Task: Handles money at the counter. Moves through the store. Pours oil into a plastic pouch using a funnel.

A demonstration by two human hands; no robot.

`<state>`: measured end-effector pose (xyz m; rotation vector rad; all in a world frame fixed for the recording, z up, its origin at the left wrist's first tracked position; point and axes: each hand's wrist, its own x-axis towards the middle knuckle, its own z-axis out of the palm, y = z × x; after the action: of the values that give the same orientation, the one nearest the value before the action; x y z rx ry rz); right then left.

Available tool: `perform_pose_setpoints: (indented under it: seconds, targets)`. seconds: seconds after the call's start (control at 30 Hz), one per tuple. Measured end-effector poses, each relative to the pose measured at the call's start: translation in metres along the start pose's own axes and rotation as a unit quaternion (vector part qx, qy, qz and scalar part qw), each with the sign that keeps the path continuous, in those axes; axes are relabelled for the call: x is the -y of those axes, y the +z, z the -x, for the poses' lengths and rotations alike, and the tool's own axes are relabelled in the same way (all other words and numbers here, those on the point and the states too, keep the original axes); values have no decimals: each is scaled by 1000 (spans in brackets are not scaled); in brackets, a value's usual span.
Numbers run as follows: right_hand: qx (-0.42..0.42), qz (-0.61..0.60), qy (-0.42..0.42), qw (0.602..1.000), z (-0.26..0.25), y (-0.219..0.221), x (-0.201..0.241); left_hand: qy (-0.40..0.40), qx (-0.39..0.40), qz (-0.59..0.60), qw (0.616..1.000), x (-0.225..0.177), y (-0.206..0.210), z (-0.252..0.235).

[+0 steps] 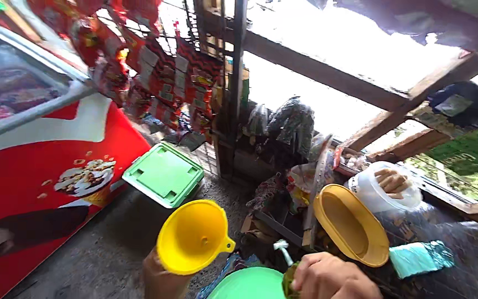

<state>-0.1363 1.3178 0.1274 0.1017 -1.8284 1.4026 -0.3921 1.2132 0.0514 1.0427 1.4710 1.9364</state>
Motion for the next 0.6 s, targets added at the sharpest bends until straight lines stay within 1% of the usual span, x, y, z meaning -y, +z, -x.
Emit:
perform_pose_setpoints:
  seconds: [0.13, 0.23, 0.27, 0.33, 0.37, 0.43, 0.5, 0.53, 0.6]
  targets:
    - [-47, -62, 1, 997, -2, -15, -8, 17, -20, 18, 999, -2, -1, -4]
    - [-66, -100, 20, 993, -3, -22, -17, 45, 11, 29, 998, 0, -6, -7]
    - [-70, -110, 37, 991, -2, -22, -20, 44, 33, 36, 998, 1, -8, -6]
    - [-73, -139, 77, 985, 0, -19, -27, 9, 92, 64, 994, 3, -8, -4]
    - [-70, -159, 92, 980, 2, -16, -30, -10, 123, 82, 989, 4, -5, -4]
    - [-57, -200, 111, 972, 5, -10, -36, -20, 180, 120, 976, 12, 5, -4]
    - [-47, -212, 131, 967, 5, -4, -36, -4, 234, 154, 960, 17, 17, -5]
    - [-44, -207, 139, 967, 5, -1, -34, 13, 257, 151, 955, 12, 25, -6]
    - [-35, -221, 149, 963, 8, 3, -30, 60, 303, 133, 942, -17, 43, -12]
